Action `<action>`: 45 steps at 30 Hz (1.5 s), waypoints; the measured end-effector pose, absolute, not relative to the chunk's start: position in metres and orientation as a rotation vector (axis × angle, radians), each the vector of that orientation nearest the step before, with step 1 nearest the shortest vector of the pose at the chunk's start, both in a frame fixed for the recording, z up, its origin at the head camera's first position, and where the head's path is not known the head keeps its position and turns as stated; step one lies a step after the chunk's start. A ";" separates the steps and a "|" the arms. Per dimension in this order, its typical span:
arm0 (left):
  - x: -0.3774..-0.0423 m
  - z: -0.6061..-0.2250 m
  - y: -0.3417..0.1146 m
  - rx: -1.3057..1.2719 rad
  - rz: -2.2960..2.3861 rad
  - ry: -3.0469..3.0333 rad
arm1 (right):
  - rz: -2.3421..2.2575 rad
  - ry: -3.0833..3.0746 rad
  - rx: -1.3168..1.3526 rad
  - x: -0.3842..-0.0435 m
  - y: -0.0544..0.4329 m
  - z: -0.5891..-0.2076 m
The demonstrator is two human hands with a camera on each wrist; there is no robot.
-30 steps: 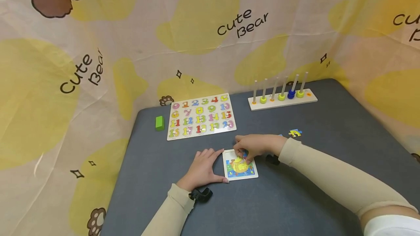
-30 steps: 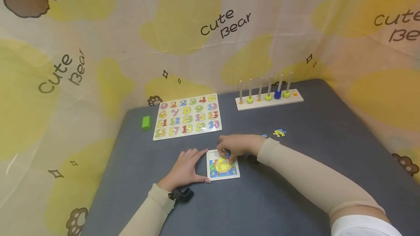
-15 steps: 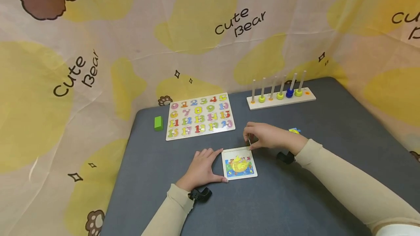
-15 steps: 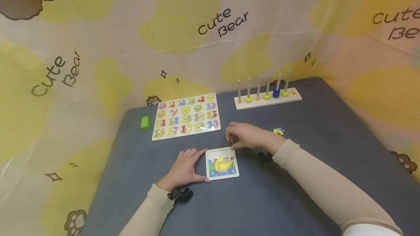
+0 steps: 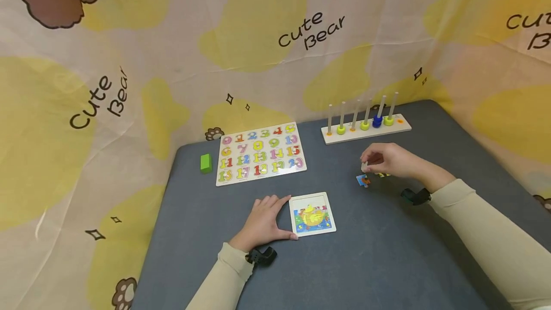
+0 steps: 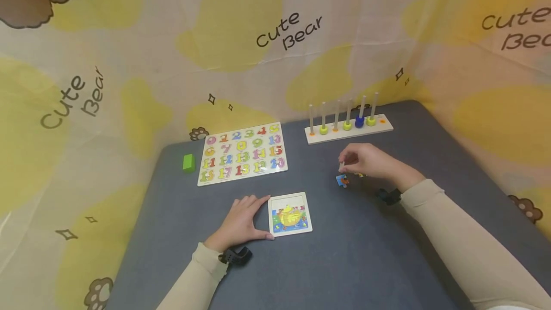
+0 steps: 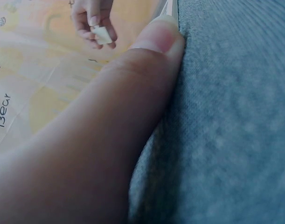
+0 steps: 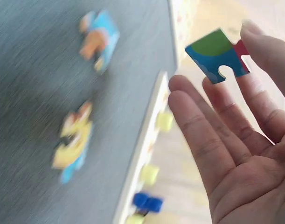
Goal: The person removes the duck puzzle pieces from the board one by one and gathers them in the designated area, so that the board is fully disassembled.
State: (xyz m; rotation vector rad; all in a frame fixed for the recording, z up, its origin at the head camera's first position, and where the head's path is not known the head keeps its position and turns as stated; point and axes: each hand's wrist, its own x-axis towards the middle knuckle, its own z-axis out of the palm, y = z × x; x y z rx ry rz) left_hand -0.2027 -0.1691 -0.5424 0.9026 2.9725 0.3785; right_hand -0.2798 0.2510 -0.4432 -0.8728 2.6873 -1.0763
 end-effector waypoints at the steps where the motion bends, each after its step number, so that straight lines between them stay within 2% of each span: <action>1: -0.203 -0.543 -0.169 0.905 0.378 2.973 | -1.095 2.688 -0.844 -0.280 0.257 -0.445; 7: -0.204 -0.545 -0.172 0.910 0.375 2.984 | -1.144 2.737 -0.694 -0.284 0.285 -0.457; 13: -0.204 -0.546 -0.173 0.904 0.395 2.975 | -1.009 2.834 -0.566 -0.292 0.311 -0.455; 19: -0.204 -0.545 -0.173 0.899 0.402 2.961 | -0.705 2.977 -0.604 -0.295 0.334 -0.457; 27: -0.204 -0.541 -0.173 0.888 0.388 2.957 | -0.666 2.929 -0.700 -0.294 0.335 -0.474; 34: -0.204 -0.542 -0.171 0.886 0.388 2.949 | -0.812 2.842 -0.569 -0.295 0.339 -0.487; 45: -0.204 -0.544 -0.170 0.895 0.388 2.946 | -0.804 2.872 -0.493 -0.290 0.351 -0.491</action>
